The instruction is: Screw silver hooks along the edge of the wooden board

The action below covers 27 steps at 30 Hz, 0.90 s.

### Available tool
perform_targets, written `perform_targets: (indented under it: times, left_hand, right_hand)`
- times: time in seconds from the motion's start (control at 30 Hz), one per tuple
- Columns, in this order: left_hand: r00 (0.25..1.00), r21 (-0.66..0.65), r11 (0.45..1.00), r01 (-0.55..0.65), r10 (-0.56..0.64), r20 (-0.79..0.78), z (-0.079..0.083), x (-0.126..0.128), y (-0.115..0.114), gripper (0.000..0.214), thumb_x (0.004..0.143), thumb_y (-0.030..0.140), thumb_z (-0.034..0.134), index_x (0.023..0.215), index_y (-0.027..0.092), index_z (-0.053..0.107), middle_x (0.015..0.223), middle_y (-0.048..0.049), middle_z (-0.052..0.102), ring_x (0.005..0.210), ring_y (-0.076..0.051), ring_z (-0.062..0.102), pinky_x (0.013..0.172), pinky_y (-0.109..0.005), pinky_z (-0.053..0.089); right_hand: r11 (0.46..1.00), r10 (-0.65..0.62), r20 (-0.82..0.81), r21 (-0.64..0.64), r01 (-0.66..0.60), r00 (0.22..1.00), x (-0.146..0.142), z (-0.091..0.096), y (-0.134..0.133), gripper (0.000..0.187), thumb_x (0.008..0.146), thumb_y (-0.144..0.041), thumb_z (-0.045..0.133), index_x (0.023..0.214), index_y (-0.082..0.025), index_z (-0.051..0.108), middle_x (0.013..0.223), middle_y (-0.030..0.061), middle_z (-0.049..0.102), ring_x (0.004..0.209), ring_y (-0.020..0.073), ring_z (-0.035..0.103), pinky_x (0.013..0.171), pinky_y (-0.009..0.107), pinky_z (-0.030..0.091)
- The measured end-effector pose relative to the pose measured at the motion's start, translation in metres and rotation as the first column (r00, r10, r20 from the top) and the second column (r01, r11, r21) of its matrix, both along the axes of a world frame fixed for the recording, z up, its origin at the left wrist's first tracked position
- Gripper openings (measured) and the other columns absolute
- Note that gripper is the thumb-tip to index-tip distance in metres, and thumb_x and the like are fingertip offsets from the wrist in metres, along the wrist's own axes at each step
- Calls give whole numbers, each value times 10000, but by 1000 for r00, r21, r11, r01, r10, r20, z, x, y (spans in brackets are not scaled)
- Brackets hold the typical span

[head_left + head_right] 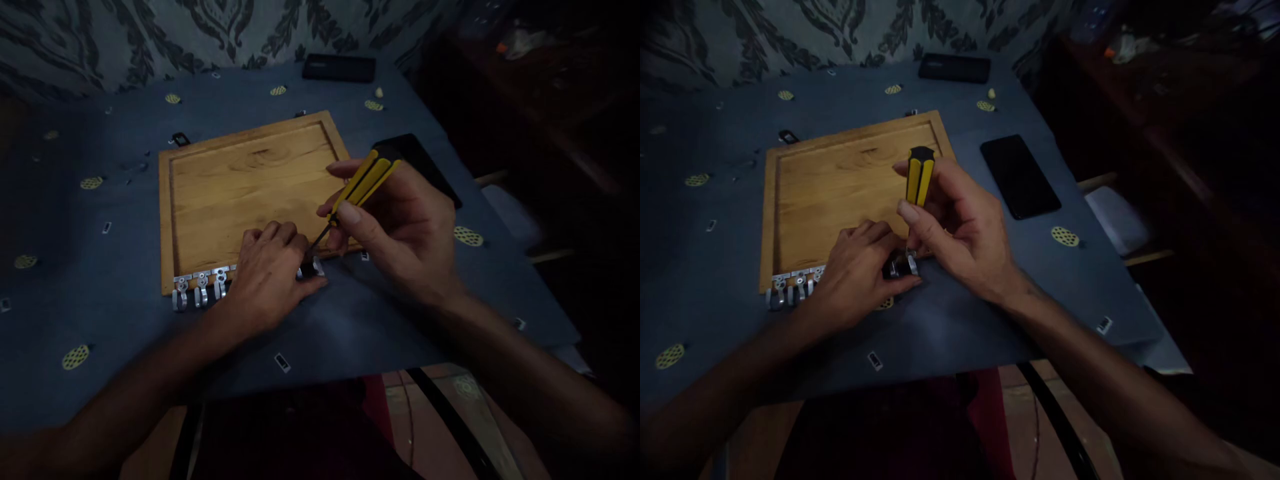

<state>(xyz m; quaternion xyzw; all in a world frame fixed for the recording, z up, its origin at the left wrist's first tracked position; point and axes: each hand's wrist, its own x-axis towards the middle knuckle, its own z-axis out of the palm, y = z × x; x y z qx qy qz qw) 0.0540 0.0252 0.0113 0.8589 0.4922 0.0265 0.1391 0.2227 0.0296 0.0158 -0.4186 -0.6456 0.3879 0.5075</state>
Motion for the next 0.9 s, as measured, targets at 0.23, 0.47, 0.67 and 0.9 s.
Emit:
perform_targets:
  times: [0.23, 0.47, 0.67, 0.9]
  left_hand:
    - [1000, -14, 1000, -1, 2, 18, 1, 0, 1, 360, 867, 451, 749, 1054, 149, 689, 1095, -99, 658, 1113, -337, 589, 938, -490, 453]
    - [1000, -30, 1000, -8, 9, 24, 0, 0, 2, 377, 863, 433, 756, 1102, 150, 683, 1218, -106, 656, 1177, -348, 578, 943, -514, 451]
    - [999, -7, 1000, -16, 17, 38, -2, 0, 2, 364, 839, 435, 774, 1068, 162, 703, 1119, -98, 674, 1125, -356, 596, 920, -521, 461]
    - [997, 36, 999, -6, 4, 72, -5, -2, 1, 379, 840, 414, 768, 1119, 168, 693, 1220, -116, 671, 1174, -360, 588, 920, -519, 463]
  right_hand:
    - [997, 59, -66, -35, -61, 996, 0, 0, 7, 201, 896, -423, 741, 947, -240, 677, 897, 2, 701, 549, 109, 624, 461, 260, 551]
    - [991, 101, -68, -85, -106, 993, -1, 1, 14, 258, 840, -426, 796, 965, -245, 660, 812, -31, 665, 551, 101, 623, 428, 216, 494]
    - [974, 194, -49, -106, -199, 980, 5, 7, 16, 249, 891, -418, 747, 1052, -230, 717, 834, -12, 716, 535, 98, 626, 450, 222, 540]
    - [981, 166, -55, -90, -171, 985, 0, 5, 19, 253, 829, -395, 815, 921, -200, 683, 789, -28, 685, 503, 70, 581, 406, 192, 478]
